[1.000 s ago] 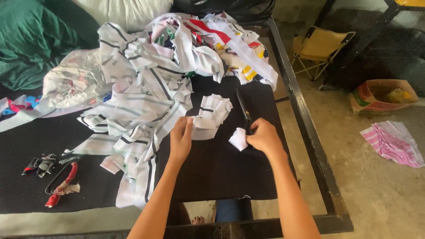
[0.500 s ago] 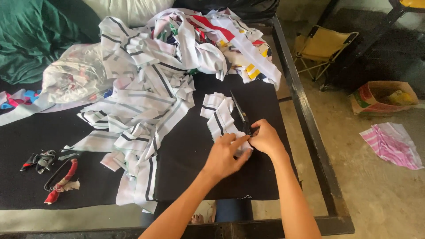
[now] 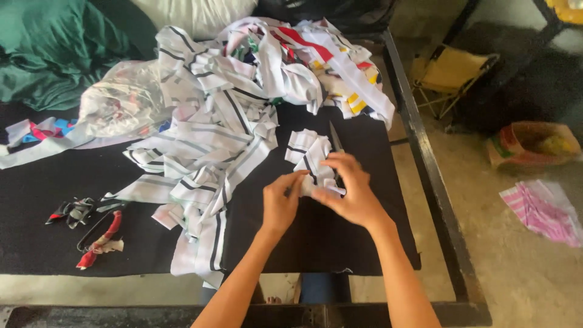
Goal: The person uses scissors to cut a long, striped piece of fabric into smaller sections on a black table. They hold the fabric with one hand while cutting with the other, occasionally adjusting the material to align the cuts.
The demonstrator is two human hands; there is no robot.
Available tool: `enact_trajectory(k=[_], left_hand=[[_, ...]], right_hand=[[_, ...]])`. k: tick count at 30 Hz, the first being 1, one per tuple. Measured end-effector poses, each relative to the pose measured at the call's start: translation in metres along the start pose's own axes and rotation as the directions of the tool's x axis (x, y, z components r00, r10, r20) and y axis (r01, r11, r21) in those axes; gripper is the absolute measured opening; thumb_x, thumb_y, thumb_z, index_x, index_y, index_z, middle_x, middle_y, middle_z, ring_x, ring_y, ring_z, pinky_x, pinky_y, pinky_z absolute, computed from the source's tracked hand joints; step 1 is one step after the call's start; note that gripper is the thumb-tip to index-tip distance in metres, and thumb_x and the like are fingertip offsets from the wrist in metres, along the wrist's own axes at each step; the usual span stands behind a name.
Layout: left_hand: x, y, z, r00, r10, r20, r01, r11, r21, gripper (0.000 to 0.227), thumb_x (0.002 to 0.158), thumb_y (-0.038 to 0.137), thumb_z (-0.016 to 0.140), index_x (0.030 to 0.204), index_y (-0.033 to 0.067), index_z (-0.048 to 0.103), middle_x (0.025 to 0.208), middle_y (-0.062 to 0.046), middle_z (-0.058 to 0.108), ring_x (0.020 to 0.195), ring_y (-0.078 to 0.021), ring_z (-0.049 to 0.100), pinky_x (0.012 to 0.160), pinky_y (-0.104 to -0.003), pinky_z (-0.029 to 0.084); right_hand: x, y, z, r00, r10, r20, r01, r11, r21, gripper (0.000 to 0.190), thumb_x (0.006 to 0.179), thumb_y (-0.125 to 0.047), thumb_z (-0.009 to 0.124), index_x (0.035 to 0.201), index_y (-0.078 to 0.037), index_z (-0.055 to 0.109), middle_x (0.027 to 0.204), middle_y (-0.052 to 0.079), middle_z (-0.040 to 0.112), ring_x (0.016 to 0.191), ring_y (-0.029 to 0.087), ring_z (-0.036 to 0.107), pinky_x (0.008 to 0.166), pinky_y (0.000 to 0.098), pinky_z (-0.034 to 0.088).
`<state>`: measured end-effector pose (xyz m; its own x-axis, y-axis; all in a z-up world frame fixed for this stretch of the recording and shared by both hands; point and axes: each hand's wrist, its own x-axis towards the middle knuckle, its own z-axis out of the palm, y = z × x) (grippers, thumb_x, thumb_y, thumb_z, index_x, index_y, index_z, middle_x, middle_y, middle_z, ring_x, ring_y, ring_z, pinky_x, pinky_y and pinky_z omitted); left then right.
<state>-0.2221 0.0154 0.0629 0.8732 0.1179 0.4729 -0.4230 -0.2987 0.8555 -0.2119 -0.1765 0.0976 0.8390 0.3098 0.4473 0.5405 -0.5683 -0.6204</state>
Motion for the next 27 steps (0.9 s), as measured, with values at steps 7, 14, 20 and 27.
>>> enact_trajectory(k=[7, 14, 20, 27], left_hand=[[0.025, 0.064, -0.056, 0.961, -0.081, -0.264, 0.040, 0.987, -0.158, 0.027, 0.107, 0.015, 0.054, 0.106, 0.0018, 0.077, 0.102, -0.018, 0.079, 0.107, -0.0265, 0.071, 0.094, -0.041, 0.053], [0.013, 0.102, -0.096, 0.992, 0.041, -0.119, -0.053, 0.993, -0.103, 0.020, 0.102, 0.017, 0.061, 0.104, 0.0079, 0.078, 0.098, -0.012, 0.080, 0.105, -0.0291, 0.075, 0.093, -0.040, 0.055], [-0.034, 0.096, -0.103, 0.969, -0.061, 0.239, 0.087, 0.991, -0.101, 0.020, 0.103, 0.014, 0.054, 0.112, 0.0113, 0.072, 0.091, -0.004, 0.075, 0.078, -0.0176, 0.067, 0.072, -0.033, 0.050], [-0.115, 0.065, -0.103, 0.784, -0.031, 0.620, -0.104, 0.978, 0.181, 0.076, 0.070, 0.062, 0.087, 0.124, 0.0184, 0.057, 0.073, -0.004, 0.068, 0.058, -0.0273, 0.066, 0.055, -0.038, 0.050]], right_hand=[[0.005, -0.043, 0.018, 0.995, 0.008, 0.104, -0.018, 0.995, 0.101, 0.006, 0.085, -0.007, 0.078, 0.091, -0.007, 0.077, 0.077, 0.013, 0.075, 0.081, 0.035, 0.073, 0.077, 0.0454, 0.057], [0.019, -0.118, -0.022, 0.990, -0.105, 0.091, 0.052, 0.889, 0.455, 0.055, 0.082, -0.017, 0.079, 0.133, -0.009, 0.061, 0.126, 0.007, 0.070, 0.111, 0.020, 0.067, 0.099, 0.0376, 0.052], [-0.012, -0.133, -0.023, 0.948, 0.078, 0.308, -0.159, 0.956, 0.247, 0.034, 0.079, -0.016, 0.084, 0.111, -0.009, 0.076, 0.097, 0.005, 0.080, 0.083, 0.016, 0.073, 0.078, 0.0329, 0.058], [-0.071, -0.142, -0.024, 0.740, 0.264, 0.619, -0.397, 0.914, 0.085, 0.017, 0.084, -0.006, 0.083, 0.081, -0.016, 0.069, 0.082, -0.004, 0.062, 0.068, 0.012, 0.055, 0.061, 0.0268, 0.042]])
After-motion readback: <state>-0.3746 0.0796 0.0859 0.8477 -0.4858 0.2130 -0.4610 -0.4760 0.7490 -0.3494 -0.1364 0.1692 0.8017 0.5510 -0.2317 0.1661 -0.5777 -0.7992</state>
